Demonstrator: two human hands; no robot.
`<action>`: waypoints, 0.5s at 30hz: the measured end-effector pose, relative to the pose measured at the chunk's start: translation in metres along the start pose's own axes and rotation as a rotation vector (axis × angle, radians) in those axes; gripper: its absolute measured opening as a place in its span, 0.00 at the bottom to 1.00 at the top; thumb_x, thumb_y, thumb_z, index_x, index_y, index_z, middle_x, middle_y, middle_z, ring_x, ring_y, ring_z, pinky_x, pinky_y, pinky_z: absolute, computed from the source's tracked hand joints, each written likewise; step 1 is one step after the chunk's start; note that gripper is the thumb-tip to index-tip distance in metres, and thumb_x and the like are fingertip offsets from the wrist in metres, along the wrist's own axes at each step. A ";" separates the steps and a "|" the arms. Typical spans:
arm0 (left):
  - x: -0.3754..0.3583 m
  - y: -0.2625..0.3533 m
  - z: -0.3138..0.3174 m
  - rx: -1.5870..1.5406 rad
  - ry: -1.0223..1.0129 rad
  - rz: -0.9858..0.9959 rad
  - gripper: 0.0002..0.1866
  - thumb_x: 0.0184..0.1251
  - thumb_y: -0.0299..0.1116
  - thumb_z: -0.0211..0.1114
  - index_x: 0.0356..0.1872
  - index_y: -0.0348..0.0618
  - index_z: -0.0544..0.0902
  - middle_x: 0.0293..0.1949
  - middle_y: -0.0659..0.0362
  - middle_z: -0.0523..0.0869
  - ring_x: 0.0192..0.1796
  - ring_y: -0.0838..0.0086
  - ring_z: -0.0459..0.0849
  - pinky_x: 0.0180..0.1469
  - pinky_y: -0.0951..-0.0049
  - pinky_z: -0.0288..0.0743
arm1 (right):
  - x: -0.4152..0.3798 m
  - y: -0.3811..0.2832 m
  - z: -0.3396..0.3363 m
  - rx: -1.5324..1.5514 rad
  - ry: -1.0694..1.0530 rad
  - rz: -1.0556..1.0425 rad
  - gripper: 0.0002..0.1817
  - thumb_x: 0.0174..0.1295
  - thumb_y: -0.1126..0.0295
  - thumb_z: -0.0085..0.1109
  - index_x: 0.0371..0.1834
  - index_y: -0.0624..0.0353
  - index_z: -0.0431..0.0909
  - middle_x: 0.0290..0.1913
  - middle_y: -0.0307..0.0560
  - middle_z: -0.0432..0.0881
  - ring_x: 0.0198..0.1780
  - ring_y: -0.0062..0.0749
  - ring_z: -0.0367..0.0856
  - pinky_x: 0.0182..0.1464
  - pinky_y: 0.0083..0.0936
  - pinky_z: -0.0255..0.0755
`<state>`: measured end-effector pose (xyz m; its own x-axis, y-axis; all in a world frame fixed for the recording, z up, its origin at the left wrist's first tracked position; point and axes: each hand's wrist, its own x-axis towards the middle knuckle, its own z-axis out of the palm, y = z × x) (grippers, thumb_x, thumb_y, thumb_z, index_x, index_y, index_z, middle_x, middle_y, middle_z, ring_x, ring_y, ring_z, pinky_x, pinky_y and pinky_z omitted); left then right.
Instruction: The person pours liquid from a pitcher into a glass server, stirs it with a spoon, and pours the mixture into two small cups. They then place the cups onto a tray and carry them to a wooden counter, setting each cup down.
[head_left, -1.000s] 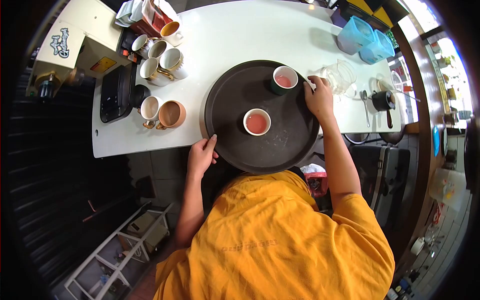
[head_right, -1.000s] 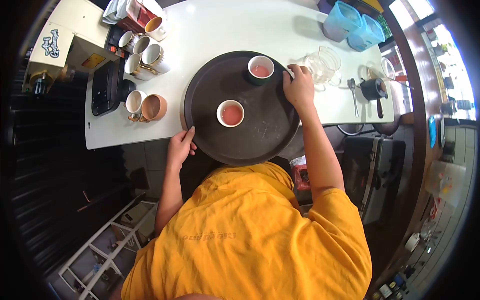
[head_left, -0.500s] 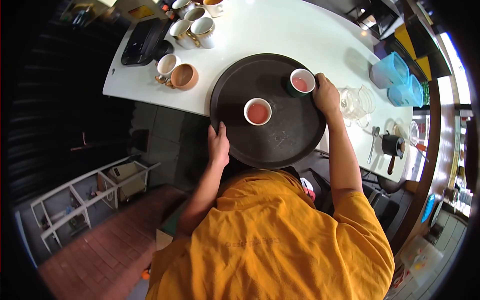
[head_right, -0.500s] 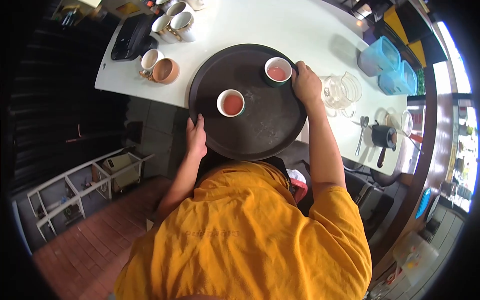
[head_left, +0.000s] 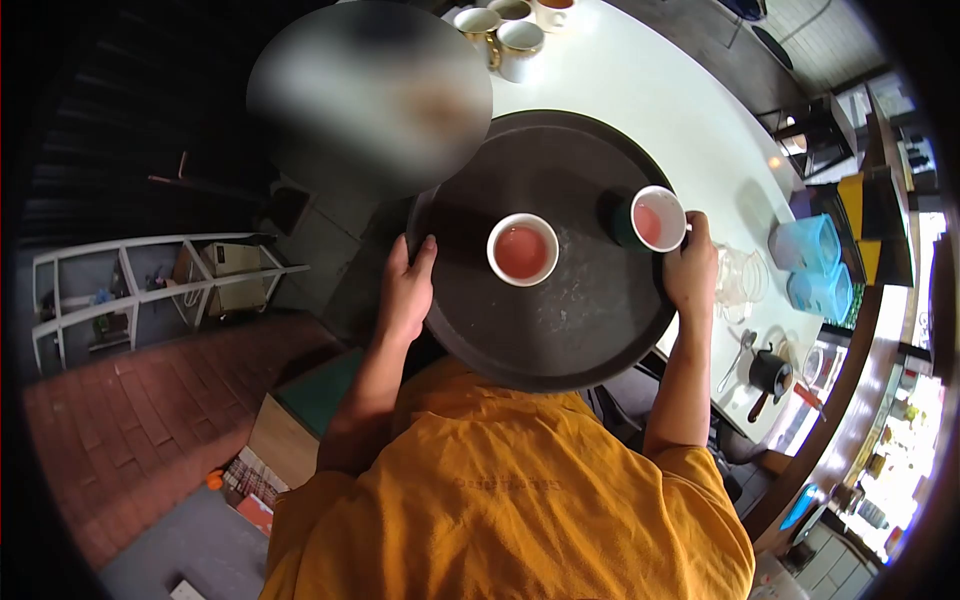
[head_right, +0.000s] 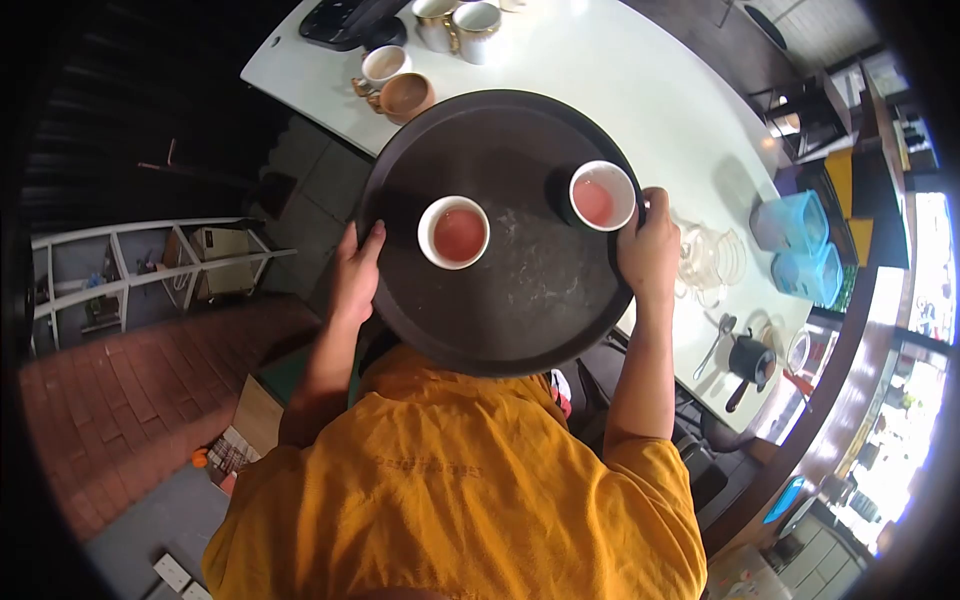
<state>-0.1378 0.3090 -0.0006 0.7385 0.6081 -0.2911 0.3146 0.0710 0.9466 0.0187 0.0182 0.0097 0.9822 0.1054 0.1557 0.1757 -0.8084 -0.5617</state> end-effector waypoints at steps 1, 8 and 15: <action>-0.001 0.001 -0.009 -0.010 0.016 0.004 0.13 0.74 0.36 0.56 0.49 0.37 0.76 0.44 0.59 0.82 0.47 0.78 0.76 0.52 0.74 0.69 | -0.002 -0.013 -0.002 0.002 -0.003 -0.019 0.11 0.63 0.69 0.52 0.46 0.61 0.72 0.33 0.65 0.82 0.37 0.62 0.81 0.39 0.46 0.72; 0.008 0.001 -0.099 -0.109 0.014 0.077 0.18 0.73 0.38 0.58 0.56 0.37 0.75 0.49 0.60 0.81 0.51 0.78 0.76 0.57 0.75 0.67 | -0.011 -0.090 0.019 0.452 -0.199 0.151 0.17 0.64 0.69 0.53 0.49 0.70 0.79 0.37 0.48 0.85 0.41 0.24 0.80 0.46 0.22 0.72; 0.034 -0.024 -0.222 -0.086 0.129 0.073 0.21 0.72 0.39 0.59 0.56 0.32 0.74 0.51 0.56 0.81 0.53 0.75 0.76 0.58 0.74 0.66 | -0.038 -0.193 0.081 0.793 -0.377 0.317 0.18 0.68 0.68 0.49 0.55 0.70 0.75 0.42 0.44 0.83 0.41 0.21 0.79 0.46 0.18 0.72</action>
<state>-0.2525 0.5030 -0.0029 0.6728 0.7105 -0.2063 0.2071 0.0868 0.9745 -0.0474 0.2170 0.0465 0.9244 0.2403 -0.2960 -0.2469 -0.2144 -0.9450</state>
